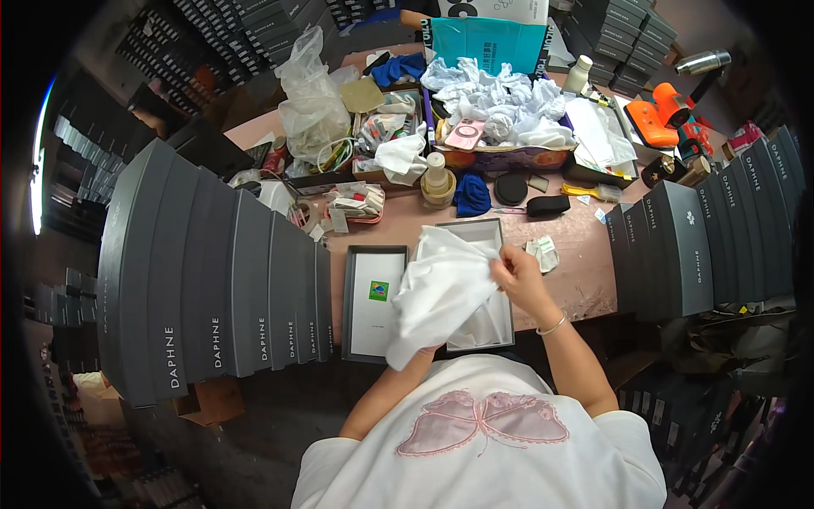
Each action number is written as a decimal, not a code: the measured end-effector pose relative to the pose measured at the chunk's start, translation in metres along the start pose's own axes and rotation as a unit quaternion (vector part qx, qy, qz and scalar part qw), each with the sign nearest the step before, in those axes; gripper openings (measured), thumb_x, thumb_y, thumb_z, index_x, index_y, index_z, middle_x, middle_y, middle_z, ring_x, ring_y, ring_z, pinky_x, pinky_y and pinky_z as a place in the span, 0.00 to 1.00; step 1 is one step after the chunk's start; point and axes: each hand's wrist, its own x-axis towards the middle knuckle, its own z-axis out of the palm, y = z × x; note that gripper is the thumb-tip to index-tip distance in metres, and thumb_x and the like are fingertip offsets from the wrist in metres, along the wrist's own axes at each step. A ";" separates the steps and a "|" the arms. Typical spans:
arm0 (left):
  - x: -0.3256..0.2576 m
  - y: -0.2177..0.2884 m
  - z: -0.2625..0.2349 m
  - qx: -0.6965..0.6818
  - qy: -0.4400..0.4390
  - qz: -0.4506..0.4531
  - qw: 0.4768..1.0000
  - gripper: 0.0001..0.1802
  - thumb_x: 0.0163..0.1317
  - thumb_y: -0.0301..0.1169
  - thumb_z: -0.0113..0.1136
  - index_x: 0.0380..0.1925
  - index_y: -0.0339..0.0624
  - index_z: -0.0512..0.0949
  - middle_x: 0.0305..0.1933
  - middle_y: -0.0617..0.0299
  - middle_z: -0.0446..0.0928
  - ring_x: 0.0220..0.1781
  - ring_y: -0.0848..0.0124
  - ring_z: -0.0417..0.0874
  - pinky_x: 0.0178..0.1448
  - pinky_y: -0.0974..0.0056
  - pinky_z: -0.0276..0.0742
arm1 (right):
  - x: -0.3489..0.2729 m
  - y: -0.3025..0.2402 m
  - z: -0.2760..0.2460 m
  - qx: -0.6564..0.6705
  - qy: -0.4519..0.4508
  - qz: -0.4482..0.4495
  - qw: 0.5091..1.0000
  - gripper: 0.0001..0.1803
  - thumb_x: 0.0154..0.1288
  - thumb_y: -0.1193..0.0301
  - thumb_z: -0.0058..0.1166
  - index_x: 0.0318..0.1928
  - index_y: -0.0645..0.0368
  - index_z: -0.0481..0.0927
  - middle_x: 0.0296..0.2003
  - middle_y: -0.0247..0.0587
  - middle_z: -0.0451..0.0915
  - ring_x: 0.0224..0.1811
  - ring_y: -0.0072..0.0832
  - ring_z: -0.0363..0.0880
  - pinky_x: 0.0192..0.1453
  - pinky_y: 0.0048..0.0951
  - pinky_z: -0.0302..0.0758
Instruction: Packing shoes into boxes with tissue paper and silica gel packets.
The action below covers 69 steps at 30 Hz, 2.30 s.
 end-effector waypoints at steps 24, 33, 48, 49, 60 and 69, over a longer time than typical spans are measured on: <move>-0.001 0.019 -0.023 -0.049 -0.012 -0.052 0.997 0.35 0.69 0.60 0.33 0.64 0.46 0.64 0.60 0.55 0.72 0.60 0.61 0.75 0.64 0.54 0.72 | -0.005 -0.002 0.039 -0.189 -0.056 -0.204 0.959 0.08 0.59 0.72 0.59 0.35 0.60 0.74 0.33 0.45 0.75 0.37 0.45 0.76 0.40 0.39 0.73; 0.008 0.036 -0.037 -0.074 0.071 -0.011 0.995 0.34 0.68 0.60 0.36 0.60 0.47 0.69 0.58 0.55 0.75 0.59 0.57 0.76 0.64 0.50 0.71 | -0.012 -0.065 0.006 -0.162 -0.149 -0.062 0.973 0.14 0.58 0.66 0.62 0.38 0.61 0.76 0.34 0.45 0.77 0.40 0.41 0.78 0.41 0.39 0.75; 0.012 0.071 -0.077 0.101 0.218 0.114 0.964 0.25 0.68 0.50 0.50 0.55 0.44 0.71 0.54 0.61 0.73 0.58 0.66 0.72 0.61 0.55 0.69 | -0.058 0.001 0.020 -0.173 -0.147 -0.145 0.963 0.32 0.50 0.75 0.63 0.57 0.58 0.67 0.58 0.56 0.65 0.57 0.55 0.70 0.57 0.42 0.72; 0.021 0.085 -0.073 0.103 0.243 0.143 0.954 0.22 0.69 0.47 0.50 0.55 0.44 0.71 0.54 0.62 0.74 0.57 0.67 0.73 0.61 0.55 0.70 | -0.057 0.000 0.016 -0.189 -0.138 -0.140 0.962 0.32 0.50 0.75 0.63 0.57 0.58 0.67 0.57 0.56 0.66 0.56 0.54 0.70 0.56 0.43 0.72; 0.038 0.213 0.068 0.193 0.151 0.265 0.933 0.26 0.73 0.50 0.40 0.51 0.37 0.73 0.49 0.55 0.77 0.51 0.65 0.79 0.57 0.60 0.74 | -0.040 0.014 -0.017 -0.194 -0.065 -0.150 0.967 0.31 0.45 0.76 0.65 0.53 0.61 0.69 0.55 0.54 0.70 0.53 0.51 0.73 0.53 0.40 0.74; -0.025 0.179 0.147 0.277 0.167 0.686 0.652 0.24 0.73 0.49 0.41 0.25 0.40 0.64 0.24 0.62 0.63 0.21 0.76 0.60 0.23 0.69 0.57 | -0.040 0.003 -0.013 0.031 -0.096 0.015 0.995 0.34 0.48 0.78 0.61 0.59 0.66 0.67 0.57 0.52 0.72 0.59 0.40 0.72 0.61 0.32 0.68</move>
